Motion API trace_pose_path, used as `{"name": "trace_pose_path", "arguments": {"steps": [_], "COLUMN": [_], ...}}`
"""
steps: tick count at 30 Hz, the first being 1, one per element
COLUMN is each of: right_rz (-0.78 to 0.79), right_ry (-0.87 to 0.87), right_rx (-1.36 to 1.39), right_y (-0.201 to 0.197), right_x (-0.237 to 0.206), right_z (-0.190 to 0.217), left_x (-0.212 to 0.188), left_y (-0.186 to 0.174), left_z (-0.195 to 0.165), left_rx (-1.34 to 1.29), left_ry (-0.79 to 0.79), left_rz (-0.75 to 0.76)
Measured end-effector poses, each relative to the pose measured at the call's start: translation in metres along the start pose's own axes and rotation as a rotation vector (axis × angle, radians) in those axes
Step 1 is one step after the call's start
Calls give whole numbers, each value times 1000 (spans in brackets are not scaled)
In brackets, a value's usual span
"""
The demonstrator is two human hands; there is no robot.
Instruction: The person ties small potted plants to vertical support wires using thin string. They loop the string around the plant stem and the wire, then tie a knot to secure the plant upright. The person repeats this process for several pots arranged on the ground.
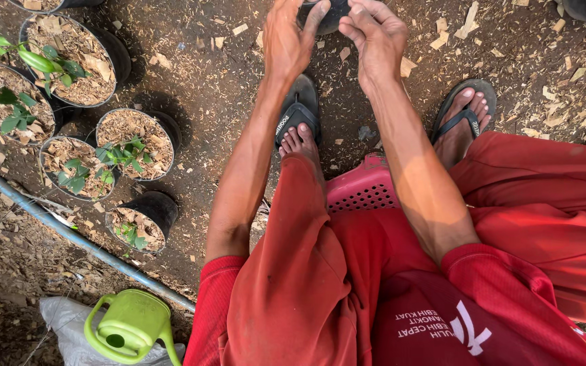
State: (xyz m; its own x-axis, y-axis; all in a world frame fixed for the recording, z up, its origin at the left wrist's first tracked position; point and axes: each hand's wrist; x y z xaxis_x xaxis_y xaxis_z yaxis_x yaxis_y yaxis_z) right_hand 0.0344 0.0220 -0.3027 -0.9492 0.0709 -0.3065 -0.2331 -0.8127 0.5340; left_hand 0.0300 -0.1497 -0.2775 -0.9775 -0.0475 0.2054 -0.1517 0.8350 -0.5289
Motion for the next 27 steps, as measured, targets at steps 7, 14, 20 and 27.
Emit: {"name": "trace_pose_path", "arguments": {"steps": [7, 14, 20, 27], "right_rz": [-16, -61, -62, -113], "right_ry": [-21, -113, -179, 76], "right_rx": [31, -88, -257, -132], "right_y": [2, 2, 1, 1], "right_x": [0, -1, -11, -19], "right_z": [-5, -12, -11, -7], "left_x": [-1, -5, -8, -14], "left_y": [3, 12, 2, -11], "left_z": [0, 8, -1, -17], "left_rx": [9, 17, 10, -16], "left_ry": [-134, -49, -64, 19], "left_rz": [45, 25, 102, 149]}}
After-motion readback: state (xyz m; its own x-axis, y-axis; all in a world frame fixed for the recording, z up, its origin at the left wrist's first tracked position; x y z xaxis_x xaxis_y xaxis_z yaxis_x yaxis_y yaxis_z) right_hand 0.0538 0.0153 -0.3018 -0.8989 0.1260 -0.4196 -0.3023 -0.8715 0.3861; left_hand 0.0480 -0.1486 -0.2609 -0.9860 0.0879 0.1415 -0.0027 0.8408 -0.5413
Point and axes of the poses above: each hand's wrist, its own x-axis towards the middle knuckle, its own y-axis out of the palm, z = x × y, and after that the axes turned 2 degrees about -y, right-handed
